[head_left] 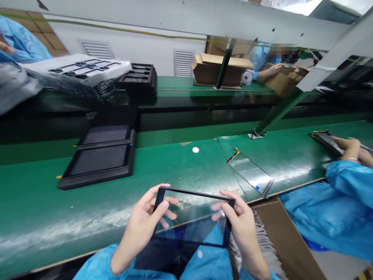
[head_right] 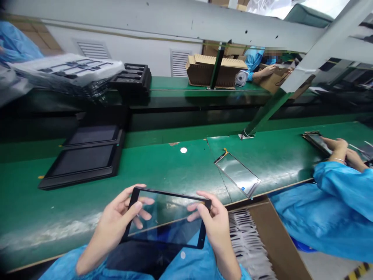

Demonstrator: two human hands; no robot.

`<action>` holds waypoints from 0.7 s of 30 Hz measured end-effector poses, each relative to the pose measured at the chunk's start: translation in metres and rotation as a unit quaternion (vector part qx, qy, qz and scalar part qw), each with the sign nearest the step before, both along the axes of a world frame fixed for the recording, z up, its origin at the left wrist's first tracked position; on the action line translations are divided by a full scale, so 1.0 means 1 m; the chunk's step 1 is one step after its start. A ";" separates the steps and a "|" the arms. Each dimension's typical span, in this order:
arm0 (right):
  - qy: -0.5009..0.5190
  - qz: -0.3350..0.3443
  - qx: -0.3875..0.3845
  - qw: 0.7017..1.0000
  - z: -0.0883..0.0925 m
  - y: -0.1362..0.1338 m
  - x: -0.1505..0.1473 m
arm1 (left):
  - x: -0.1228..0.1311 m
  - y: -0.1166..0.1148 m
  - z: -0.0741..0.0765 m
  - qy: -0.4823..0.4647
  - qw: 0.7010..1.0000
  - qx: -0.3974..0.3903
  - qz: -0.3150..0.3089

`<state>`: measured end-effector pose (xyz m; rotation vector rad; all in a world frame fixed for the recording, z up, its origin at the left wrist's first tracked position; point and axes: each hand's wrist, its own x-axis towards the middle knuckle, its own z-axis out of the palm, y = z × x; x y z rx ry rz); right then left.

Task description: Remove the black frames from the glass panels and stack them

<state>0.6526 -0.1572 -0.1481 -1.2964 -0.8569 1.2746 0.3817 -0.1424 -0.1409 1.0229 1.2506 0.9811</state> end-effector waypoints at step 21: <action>0.000 0.115 -0.055 0.992 -0.002 0.019 -0.035 | 0.012 0.031 0.042 0.338 0.856 0.291 -0.262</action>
